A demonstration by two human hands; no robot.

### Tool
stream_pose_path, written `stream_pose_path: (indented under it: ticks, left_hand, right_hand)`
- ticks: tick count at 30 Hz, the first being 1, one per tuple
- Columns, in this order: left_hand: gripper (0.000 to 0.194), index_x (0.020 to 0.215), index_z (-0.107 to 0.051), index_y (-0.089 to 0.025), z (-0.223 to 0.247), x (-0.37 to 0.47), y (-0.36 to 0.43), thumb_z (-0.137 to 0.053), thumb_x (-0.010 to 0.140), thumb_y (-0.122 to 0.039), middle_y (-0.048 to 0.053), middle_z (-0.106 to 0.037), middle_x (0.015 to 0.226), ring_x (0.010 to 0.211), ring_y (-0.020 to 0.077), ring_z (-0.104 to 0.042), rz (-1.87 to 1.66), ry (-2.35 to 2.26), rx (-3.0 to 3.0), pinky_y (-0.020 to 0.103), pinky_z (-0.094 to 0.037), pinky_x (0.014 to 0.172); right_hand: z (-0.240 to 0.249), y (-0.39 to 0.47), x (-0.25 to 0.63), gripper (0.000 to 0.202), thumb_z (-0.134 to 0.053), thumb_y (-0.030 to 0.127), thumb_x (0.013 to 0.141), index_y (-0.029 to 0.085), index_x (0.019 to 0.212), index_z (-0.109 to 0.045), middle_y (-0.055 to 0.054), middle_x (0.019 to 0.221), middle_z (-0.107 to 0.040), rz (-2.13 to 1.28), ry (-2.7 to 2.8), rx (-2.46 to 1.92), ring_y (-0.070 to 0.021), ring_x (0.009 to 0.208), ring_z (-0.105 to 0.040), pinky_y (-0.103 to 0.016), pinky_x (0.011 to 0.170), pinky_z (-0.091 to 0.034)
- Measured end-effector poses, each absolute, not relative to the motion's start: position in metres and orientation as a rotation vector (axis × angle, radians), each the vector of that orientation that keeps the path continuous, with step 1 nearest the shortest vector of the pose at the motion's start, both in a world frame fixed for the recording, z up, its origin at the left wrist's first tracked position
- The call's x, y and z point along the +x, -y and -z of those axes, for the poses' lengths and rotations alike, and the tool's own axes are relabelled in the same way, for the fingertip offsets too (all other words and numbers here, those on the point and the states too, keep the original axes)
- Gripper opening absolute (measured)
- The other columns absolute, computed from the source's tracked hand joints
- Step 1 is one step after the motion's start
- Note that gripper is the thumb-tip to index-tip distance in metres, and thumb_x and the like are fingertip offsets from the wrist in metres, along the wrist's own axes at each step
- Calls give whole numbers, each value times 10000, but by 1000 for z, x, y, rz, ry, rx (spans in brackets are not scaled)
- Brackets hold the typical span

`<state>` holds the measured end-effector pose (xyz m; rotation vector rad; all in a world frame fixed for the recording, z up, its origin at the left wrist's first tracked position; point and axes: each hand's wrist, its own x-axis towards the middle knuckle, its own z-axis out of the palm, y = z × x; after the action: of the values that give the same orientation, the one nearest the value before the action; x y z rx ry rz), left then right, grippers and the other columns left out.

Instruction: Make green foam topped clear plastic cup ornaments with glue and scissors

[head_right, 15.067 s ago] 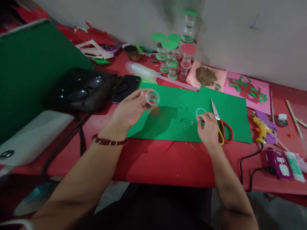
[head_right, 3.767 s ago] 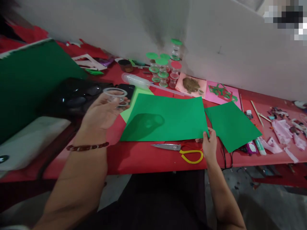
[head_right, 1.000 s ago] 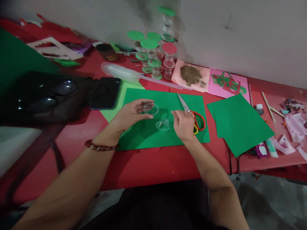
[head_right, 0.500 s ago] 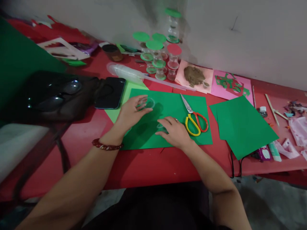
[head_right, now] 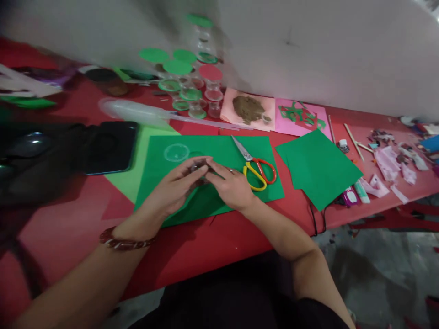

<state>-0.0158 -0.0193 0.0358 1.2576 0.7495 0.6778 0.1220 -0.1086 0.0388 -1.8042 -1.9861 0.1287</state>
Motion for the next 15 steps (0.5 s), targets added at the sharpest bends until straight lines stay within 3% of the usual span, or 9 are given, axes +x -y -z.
stream_pose_path:
  ticks: [2,4,6,9,12,15]
  left_hand:
    - [348,982,-726,-227,-36,-16,16,-811,761,-482,52,-735,984,958,217,-680,-719,-796,1186,350,-586,858]
    - [285,899,-724,-221,-38,-16,13,-842,710,-400,29,-714,866,848,183,-657,-749,-852,1148,311,-559,791]
    - [258,869,-735,-216,-41,-17,11,-849,685,-357,25,-716,844,779,161,-624,-750,-898,1134,282,-517,707]
    - [228,845,-745,-222,-45,-17,13,-855,669,-319,23,-726,834,776,167,-617,-720,-919,1126,279,-489,681]
    - [197,825,-748,-234,-48,-16,16,-849,670,-302,22,-728,839,811,183,-621,-721,-925,1141,291,-489,705]
    - [192,797,-741,-242,-48,-15,18,-850,652,-307,16,-717,825,807,186,-613,-729,-929,1166,297,-490,709]
  right_hand:
    - [-52,115,129,382,-460,207,1082,244,1357,-723,-54,1569,-605,-29,1930,-1839,-225,1276,-704,-384,1044,-598]
    - [-64,133,153,369,-465,315,1098,238,1350,-724,-62,1464,-692,122,1764,-1858,-209,1243,-713,-376,1074,-573]
    - [-72,166,194,346,-453,301,1085,248,1188,-779,-63,1228,-801,268,1560,-1965,-208,1176,-728,-401,1096,-546]
    - [-67,241,262,337,-512,362,1018,193,1199,-742,-143,1217,-783,577,927,-2302,-284,1154,-703,-505,1057,-531]
    - [-47,314,301,495,-569,399,927,105,1318,-642,-236,1238,-737,607,524,-2507,-339,1132,-678,-548,1012,-517]
    - [-28,349,302,565,-586,423,886,110,1355,-583,-215,1186,-740,491,414,-2617,-334,1076,-675,-529,982,-516]
